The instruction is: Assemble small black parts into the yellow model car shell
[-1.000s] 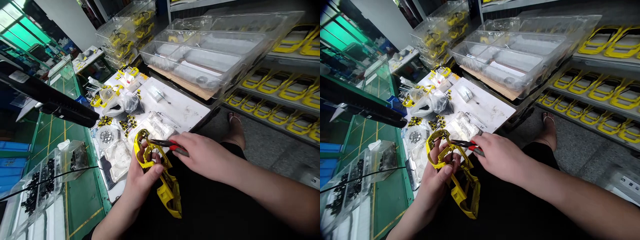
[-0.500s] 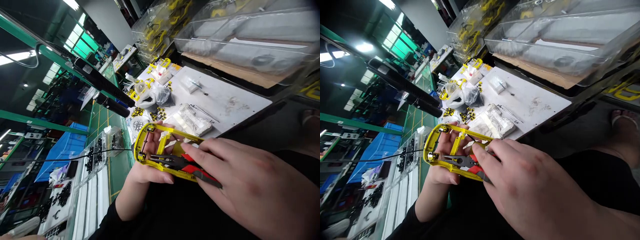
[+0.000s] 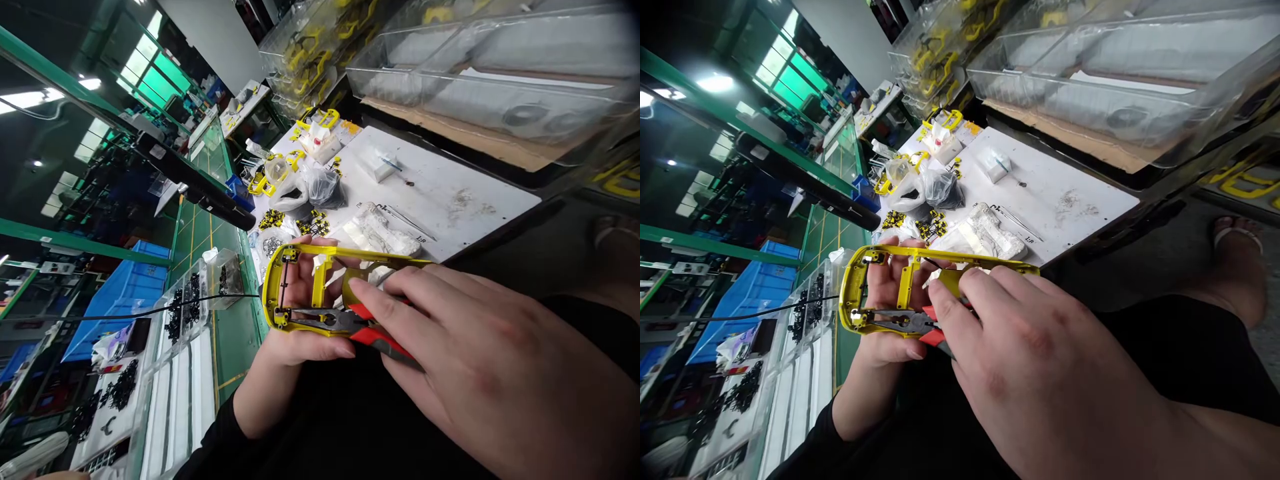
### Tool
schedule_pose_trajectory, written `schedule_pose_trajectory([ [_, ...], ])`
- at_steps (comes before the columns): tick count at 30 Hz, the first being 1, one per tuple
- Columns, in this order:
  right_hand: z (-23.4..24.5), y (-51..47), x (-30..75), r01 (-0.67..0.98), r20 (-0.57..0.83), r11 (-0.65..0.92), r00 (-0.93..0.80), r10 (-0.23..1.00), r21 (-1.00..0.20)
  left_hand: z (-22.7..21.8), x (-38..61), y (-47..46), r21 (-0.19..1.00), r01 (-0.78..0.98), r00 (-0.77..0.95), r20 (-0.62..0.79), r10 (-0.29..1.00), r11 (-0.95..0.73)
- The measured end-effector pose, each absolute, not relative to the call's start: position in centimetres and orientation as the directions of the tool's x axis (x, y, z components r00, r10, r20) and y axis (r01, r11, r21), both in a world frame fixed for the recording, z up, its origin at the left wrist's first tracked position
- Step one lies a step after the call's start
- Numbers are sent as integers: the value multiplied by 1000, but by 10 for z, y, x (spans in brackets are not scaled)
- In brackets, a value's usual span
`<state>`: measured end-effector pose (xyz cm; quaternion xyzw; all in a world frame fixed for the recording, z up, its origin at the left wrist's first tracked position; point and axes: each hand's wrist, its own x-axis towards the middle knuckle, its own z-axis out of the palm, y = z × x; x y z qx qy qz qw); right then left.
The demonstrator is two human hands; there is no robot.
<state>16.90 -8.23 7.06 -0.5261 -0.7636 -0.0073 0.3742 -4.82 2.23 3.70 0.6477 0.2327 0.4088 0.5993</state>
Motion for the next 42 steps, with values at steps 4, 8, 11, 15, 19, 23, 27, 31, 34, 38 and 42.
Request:
schedule_pose_trajectory([
  [4, 71, -86, 171, 801, 565, 440, -158, 810, -406, 43, -46, 25, 952, -153, 514, 305, 802, -265],
  [8, 53, -67, 195, 817, 521, 354, -78, 850, -455, 52, -51, 33, 945, -112, 501, 322, 803, -309],
  [11, 24, -31, 225, 877, 396, 75, 136, 908, -475, 57, -57, 42, 939, -63, 475, 327, 817, -339],
  [15, -7, 14, 258, 866, 110, -231, 308, 945, -444, 60, -61, 56, 921, 65, 492, 306, 815, -384],
  [19, -19, 32, 268, 853, -26, -350, 369, 929, -387, 66, -58, 72, 839, 134, 600, 354, 717, -527],
  [23, -28, 36, 265, 871, -54, -342, 346, 937, -354, 77, -52, 78, 697, 133, 715, 425, 555, -705],
  [27, -40, 35, 264, 890, -10, -341, 355, 935, -302, 73, -47, 65, 750, 153, 589, 454, 668, -644],
  [31, -31, 23, 265, 926, 232, -230, 305, 924, -301, 52, -45, 49, 851, 96, 409, 439, 800, -516],
  [34, -5, 8, 254, 872, 409, 166, 42, 912, -460, 39, -44, 44, 873, -3, 360, 457, 813, -489],
  [38, 22, -3, 212, 547, 409, 510, -305, 860, -664, 36, -44, 47, 833, -81, 391, 532, 751, -548],
  [42, 13, -2, 167, 393, 483, 528, -214, 849, -753, 41, -45, 50, 740, -114, 435, 637, 637, -663],
])
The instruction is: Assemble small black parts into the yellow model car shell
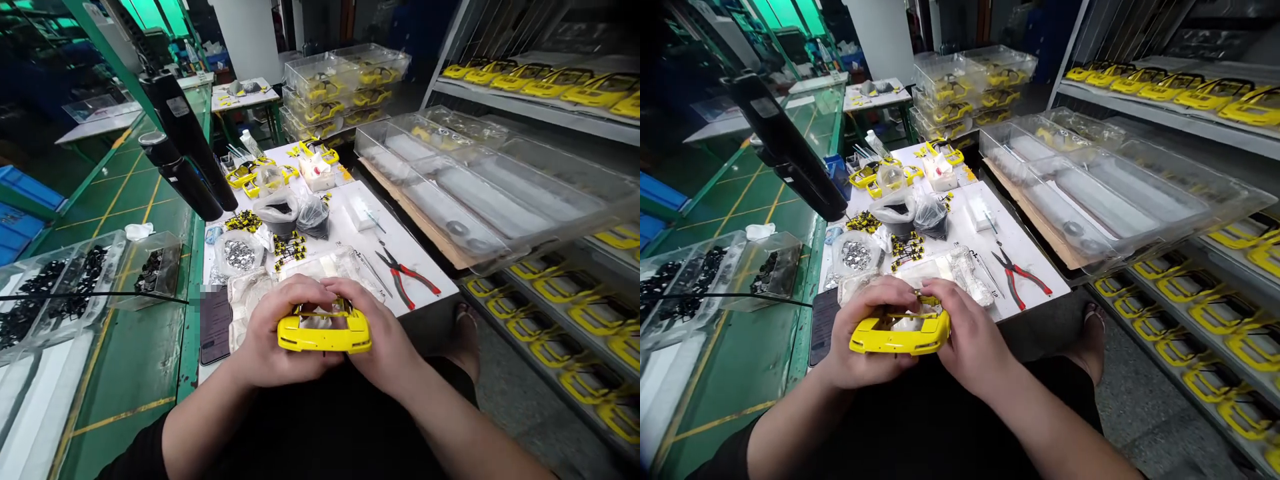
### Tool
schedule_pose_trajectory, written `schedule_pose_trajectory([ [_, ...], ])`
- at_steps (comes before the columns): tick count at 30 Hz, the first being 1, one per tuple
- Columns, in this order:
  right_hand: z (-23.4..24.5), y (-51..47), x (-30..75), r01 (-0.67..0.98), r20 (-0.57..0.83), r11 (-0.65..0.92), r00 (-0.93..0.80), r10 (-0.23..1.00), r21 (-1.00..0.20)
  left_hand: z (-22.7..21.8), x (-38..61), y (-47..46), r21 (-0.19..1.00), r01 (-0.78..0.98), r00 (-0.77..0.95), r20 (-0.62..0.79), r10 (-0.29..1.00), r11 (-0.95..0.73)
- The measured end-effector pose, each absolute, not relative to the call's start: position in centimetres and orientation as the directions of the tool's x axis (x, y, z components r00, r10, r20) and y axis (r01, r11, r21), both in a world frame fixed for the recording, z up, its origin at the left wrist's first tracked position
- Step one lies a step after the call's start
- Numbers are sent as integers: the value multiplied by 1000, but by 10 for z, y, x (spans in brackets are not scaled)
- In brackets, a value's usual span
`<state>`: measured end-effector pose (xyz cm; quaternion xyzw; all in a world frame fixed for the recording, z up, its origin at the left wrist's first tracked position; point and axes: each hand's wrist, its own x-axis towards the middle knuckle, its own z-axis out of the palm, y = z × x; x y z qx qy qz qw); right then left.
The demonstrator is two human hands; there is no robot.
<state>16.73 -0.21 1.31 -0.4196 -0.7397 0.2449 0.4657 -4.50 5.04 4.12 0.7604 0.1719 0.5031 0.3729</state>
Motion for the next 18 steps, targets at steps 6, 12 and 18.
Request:
schedule_pose_trajectory([
  [6, 0, -2, 155, 390, 444, 440, -87, 892, -809, 46, -43, 42, 786, -110, 431, 589, 684, -608],
  [12, -2, -1, 157, 411, 371, 348, -25, 928, -843, 51, -40, 38, 784, -80, 448, 580, 680, -616],
  [18, 3, 1, 156, 412, 366, 344, -27, 930, -844, 56, -38, 41, 786, -39, 412, 576, 706, -618],
])
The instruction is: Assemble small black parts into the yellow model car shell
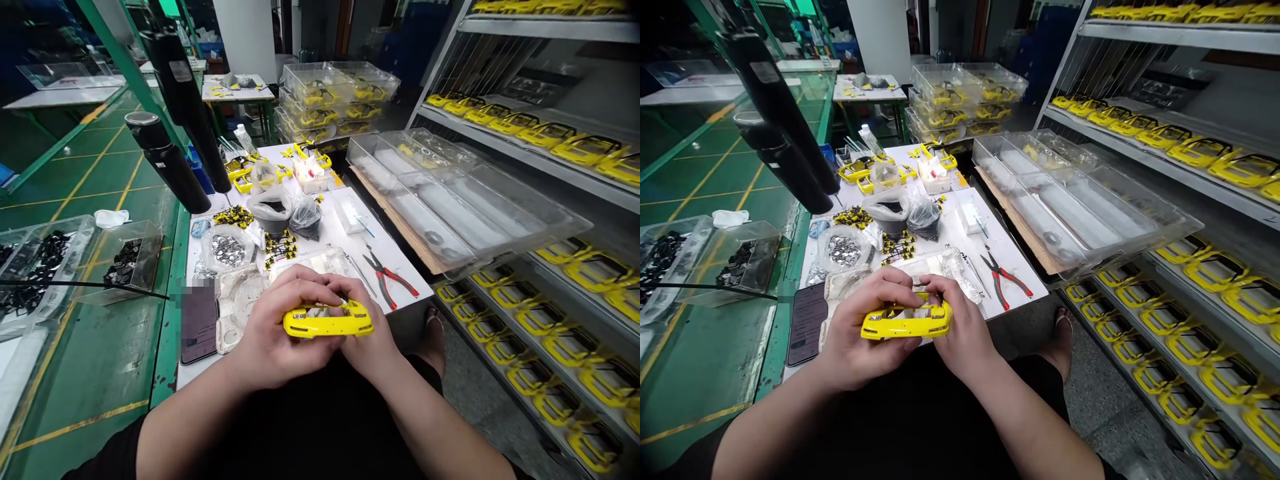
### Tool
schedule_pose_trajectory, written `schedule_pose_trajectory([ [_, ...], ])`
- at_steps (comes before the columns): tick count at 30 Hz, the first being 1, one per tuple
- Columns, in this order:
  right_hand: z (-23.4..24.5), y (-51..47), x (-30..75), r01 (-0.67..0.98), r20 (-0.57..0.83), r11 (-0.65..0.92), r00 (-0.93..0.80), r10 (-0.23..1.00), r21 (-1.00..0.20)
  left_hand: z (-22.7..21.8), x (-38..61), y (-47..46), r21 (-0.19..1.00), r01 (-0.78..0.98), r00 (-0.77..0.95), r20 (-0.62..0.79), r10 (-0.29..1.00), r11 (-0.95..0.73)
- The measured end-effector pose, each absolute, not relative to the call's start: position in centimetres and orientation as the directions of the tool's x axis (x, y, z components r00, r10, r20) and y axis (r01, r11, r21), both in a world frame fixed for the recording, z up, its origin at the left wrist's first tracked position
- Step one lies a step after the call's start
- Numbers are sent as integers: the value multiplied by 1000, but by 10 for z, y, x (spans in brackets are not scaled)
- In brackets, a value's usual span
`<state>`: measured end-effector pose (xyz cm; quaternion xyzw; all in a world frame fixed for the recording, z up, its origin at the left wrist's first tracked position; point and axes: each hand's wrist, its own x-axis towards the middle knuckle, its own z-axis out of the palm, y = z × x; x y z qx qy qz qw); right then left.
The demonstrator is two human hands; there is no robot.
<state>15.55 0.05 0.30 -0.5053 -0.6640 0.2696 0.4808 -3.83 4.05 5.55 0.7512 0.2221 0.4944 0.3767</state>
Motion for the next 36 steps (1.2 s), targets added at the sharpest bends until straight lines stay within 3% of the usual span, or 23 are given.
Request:
schedule_pose_trajectory([
  [7, 7, 4, 161, 401, 358, 331, -7, 934, -854, 62, -27, 55, 809, -87, 433, 556, 710, -581],
  [11, 17, -1, 189, 248, 296, 323, -141, 945, -913, 64, -22, 63, 814, -97, 511, 534, 673, -572],
  [14, 35, -10, 212, 140, 349, 370, -152, 925, -919, 63, -23, 65, 794, -91, 536, 548, 643, -601],
  [18, 64, -18, 227, 177, 340, 374, -193, 920, -910, 64, -24, 64, 766, -92, 571, 563, 597, -636],
  [23, 88, -12, 232, 148, 211, 269, -319, 924, -952, 68, -21, 60, 743, -121, 589, 588, 555, -659],
  [29, 103, 0, 236, 121, -36, 10, -374, 927, -993, 67, -21, 59, 725, -107, 567, 607, 557, -681],
  [36, 121, 5, 240, 283, -128, -9, -406, 905, -959, 60, -19, 57, 714, -60, 543, 610, 577, -697],
])
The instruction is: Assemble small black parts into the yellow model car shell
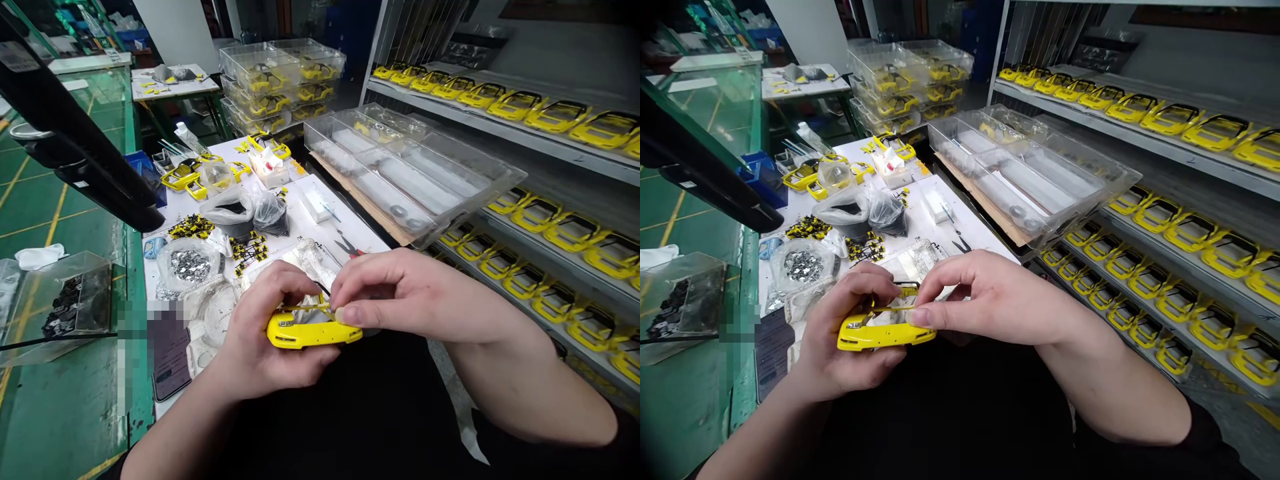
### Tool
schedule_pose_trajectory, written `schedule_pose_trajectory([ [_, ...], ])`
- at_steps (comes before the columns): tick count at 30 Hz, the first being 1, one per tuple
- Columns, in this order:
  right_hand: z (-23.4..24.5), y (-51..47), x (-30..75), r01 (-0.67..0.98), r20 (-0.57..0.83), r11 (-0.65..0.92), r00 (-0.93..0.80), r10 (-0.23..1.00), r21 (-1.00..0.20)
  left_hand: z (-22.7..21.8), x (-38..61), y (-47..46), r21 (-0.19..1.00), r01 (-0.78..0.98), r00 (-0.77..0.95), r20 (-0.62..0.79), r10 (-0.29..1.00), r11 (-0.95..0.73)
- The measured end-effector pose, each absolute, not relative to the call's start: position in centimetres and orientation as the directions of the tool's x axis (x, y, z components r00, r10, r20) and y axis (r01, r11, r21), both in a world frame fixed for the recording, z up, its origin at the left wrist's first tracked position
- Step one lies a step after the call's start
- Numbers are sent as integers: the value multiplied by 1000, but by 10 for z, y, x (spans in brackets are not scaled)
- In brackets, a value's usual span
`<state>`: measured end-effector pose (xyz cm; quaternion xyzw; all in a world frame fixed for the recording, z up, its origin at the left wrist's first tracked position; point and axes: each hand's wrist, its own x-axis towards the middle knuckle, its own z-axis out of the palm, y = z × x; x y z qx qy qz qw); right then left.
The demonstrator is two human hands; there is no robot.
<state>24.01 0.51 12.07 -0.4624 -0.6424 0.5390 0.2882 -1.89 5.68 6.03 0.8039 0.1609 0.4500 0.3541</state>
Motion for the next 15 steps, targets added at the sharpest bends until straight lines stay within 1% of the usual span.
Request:
schedule_pose_trajectory([
  [4, 128, 5, 241, 387, -53, 134, -437, 898, -912, 65, -21, 55, 729, -15, 570, 568, 593, -684],
  [7, 130, 4, 239, 413, 19, 229, -454, 891, -881, 69, -22, 53, 745, 4, 579, 542, 609, -667],
  [15, 134, -1, 234, 476, 101, 332, -448, 889, -815, 68, -20, 52, 760, -13, 559, 545, 625, -650],
])
